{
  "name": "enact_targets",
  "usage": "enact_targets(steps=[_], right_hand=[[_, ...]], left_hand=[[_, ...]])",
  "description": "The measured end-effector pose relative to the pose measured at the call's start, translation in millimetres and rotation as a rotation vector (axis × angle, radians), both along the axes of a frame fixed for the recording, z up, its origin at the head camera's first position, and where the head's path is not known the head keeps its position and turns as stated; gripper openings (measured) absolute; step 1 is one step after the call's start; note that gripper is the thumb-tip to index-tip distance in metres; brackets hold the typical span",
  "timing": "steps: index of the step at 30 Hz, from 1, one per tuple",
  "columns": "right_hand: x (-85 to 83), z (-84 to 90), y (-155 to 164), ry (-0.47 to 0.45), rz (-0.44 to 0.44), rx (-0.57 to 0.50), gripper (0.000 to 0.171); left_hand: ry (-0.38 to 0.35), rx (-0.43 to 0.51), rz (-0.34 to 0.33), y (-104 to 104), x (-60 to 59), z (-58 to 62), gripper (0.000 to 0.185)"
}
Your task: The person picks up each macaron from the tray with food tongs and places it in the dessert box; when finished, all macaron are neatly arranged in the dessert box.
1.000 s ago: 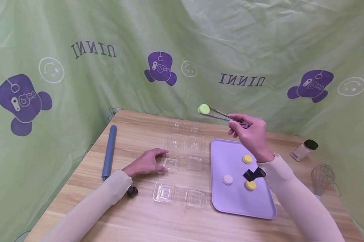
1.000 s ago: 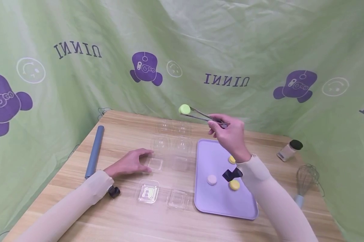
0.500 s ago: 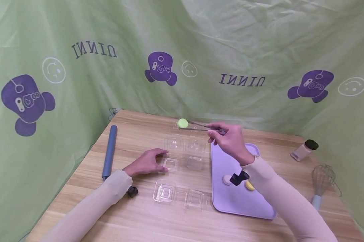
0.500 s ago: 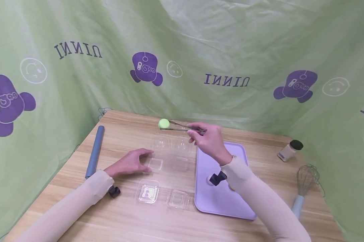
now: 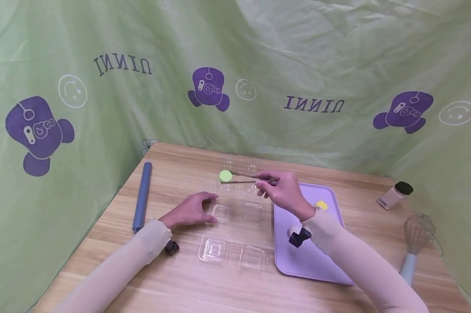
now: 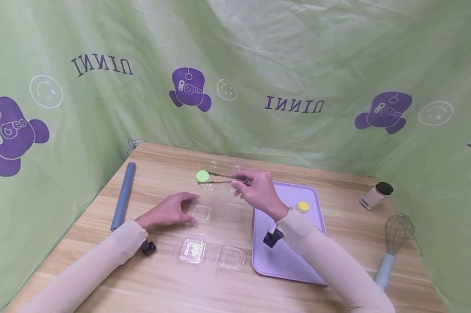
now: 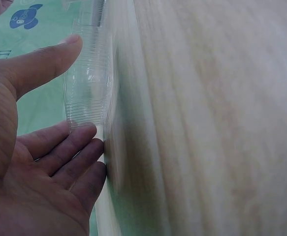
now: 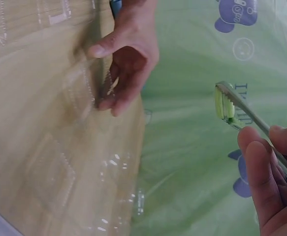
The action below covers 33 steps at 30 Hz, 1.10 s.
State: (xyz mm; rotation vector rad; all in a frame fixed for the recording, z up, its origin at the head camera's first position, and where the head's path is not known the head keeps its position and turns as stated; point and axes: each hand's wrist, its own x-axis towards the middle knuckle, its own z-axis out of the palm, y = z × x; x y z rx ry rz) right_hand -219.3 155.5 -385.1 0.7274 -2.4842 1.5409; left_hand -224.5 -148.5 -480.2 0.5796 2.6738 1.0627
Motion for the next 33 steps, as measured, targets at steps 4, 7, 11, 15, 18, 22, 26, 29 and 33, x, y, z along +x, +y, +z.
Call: enact_targets(steps=[4, 7, 11, 15, 18, 22, 26, 29, 33], right_hand=[[0.8, -11.9, -3.4, -0.027, 0.009, 0.018, 0.02], [1.9, -20.0, -6.6, -0.045, 0.015, 0.04, 0.018], [3.1, -29.2, -9.3, -0.052, 0.028, 0.085, 0.017], [3.4, -36.6, -10.1, -0.068, 0.036, 0.124, 0.017], [3.0, -42.2, -10.4, -0.079, 0.035, 0.153, 0.016], [1.4, -50.0, -10.7, -0.077, 0.035, 0.194, 0.016], [0.1, -58.7, -12.1, -0.095, 0.036, 0.237, 0.019], [-0.4, -65.5, -13.9, -0.108, 0.03, 0.287, 0.02], [-1.1, -72.8, -17.3, -0.088, 0.029, 0.358, 0.018]], left_hand=[[-0.003, 0.003, 0.001, -0.2, 1.0, 0.2, 0.086], [0.003, -0.005, -0.006, -0.6, 1.4, 0.1, 0.087], [0.013, -0.014, -0.012, -0.5, 1.0, -0.8, 0.089], [0.002, -0.005, -0.004, -0.5, 1.1, 0.2, 0.092], [-0.009, -0.006, 0.0, -0.5, 1.4, 1.6, 0.095], [-0.012, -0.006, -0.002, -0.3, 0.8, 2.6, 0.093], [-0.011, -0.002, -0.001, -0.1, 0.5, 3.3, 0.087], [-0.012, 0.001, -0.003, -0.1, 0.8, 3.1, 0.085], [-0.015, -0.002, 0.002, -0.2, 0.9, 1.4, 0.085]])
